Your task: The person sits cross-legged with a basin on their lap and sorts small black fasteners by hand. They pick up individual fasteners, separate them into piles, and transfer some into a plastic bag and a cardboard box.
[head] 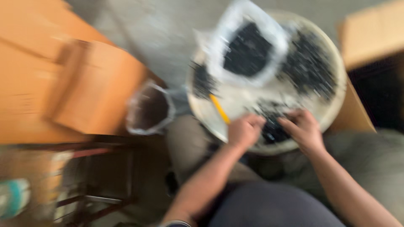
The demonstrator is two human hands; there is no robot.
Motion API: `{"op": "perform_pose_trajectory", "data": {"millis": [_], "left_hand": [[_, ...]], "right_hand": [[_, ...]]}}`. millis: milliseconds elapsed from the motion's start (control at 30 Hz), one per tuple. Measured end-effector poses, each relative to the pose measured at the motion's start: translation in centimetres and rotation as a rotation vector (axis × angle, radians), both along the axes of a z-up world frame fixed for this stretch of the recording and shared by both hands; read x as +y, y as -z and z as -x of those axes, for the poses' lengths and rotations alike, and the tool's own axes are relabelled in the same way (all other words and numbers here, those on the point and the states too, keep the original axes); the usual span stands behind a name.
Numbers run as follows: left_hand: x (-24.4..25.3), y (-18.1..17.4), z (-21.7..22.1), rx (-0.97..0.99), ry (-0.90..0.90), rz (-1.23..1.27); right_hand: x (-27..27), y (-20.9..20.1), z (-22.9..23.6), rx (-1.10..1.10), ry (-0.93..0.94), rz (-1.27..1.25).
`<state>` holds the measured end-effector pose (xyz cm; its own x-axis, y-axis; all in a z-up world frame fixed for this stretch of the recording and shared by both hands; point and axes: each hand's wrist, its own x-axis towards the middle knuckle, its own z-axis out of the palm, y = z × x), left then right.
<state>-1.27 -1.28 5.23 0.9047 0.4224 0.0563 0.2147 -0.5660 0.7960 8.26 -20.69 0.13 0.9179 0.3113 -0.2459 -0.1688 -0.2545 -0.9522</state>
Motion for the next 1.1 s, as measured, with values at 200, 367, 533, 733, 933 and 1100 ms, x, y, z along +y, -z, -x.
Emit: {"op": "perform_pose_trajectory", "data": {"millis": [200, 367, 533, 733, 933, 1100], "left_hand": [[1.4, 2.1, -0.1, -0.158, -0.029, 0.179], [1.0, -0.2, -0.2, -0.244, 0.052, 0.035], [0.3, -1.4, 0.4, -0.212, 0.165, -0.094], [0.5, 0.2, 0.0, -0.195, 0.14, 0.122], [0.3, 1.5, -0.6, -0.189, 0.144, 0.449], [0.2, 0.5, -0.6, -0.15, 0.225, 0.242]], "right_hand": [[0.4, -3.4, 0.8, -0.447, -0.108, 0.181], [0.2, -6.3, 0.0, -1.001, -0.149, 0.345], [-0.1, -5.0, 0.9, -0.565, -0.337, 0.06], [-0.1, -2.4, 0.3, -0.28, -0.358, -0.138], [0.7, -1.3, 1.5, 0.113, -0.236, -0.428], [0.9, -2.1, 1.1, 0.126, -0.186, -0.465]]}}
